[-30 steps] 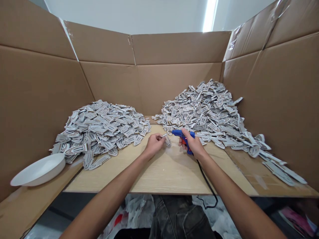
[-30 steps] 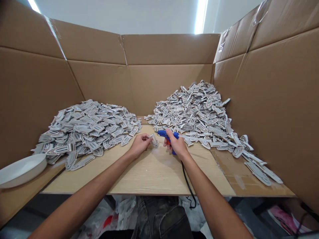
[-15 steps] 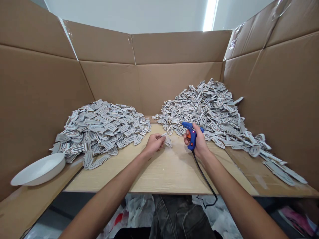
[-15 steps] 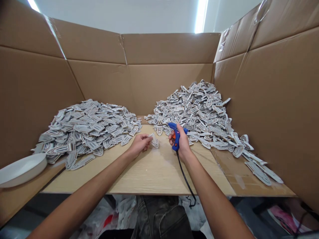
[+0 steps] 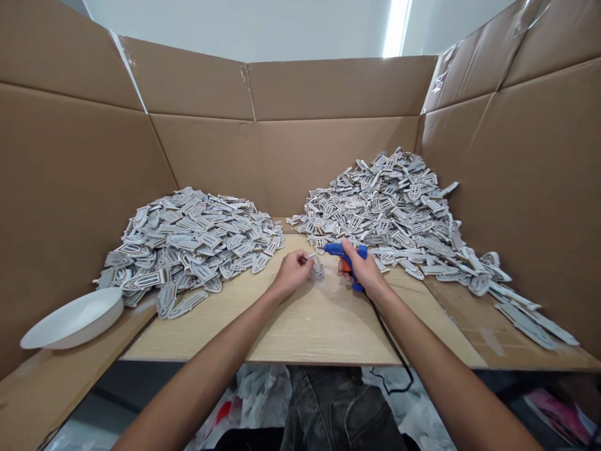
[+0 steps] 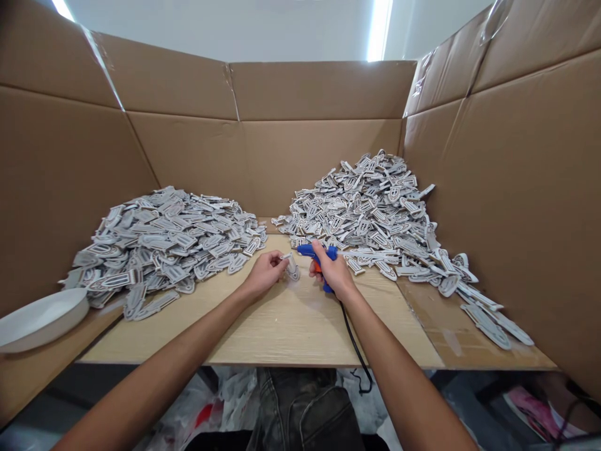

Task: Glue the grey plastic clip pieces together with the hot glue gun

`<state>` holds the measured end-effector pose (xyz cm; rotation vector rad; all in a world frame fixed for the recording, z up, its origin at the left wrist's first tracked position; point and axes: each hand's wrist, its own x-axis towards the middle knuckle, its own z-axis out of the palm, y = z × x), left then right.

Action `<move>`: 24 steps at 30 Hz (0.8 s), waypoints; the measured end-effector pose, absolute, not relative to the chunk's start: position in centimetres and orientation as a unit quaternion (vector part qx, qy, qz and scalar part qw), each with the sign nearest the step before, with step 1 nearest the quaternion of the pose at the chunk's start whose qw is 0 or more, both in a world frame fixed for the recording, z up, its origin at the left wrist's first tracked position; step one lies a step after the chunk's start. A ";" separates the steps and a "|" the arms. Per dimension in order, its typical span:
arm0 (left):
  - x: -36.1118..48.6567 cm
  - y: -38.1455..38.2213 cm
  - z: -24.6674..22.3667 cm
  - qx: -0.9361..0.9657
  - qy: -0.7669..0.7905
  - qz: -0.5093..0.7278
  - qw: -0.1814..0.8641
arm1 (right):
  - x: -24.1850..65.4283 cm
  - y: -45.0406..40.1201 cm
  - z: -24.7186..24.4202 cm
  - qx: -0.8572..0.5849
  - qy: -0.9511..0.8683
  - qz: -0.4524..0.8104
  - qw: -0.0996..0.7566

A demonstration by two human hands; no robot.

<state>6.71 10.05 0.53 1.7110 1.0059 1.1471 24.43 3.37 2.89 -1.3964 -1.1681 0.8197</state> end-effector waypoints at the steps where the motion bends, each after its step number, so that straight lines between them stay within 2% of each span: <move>1: 6.7 10.1 0.4 0.684 0.396 0.458 0.407 | 24.4 3.3 2.9 -0.595 -0.502 0.338 0.529; 12: 6.7 10.4 0.2 0.695 0.385 0.443 0.414 | 24.5 3.3 2.4 -0.612 -0.509 0.351 0.493; 24: 6.6 10.5 0.0 0.714 0.370 0.441 0.397 | 24.2 3.2 2.4 -0.617 -0.503 0.350 0.494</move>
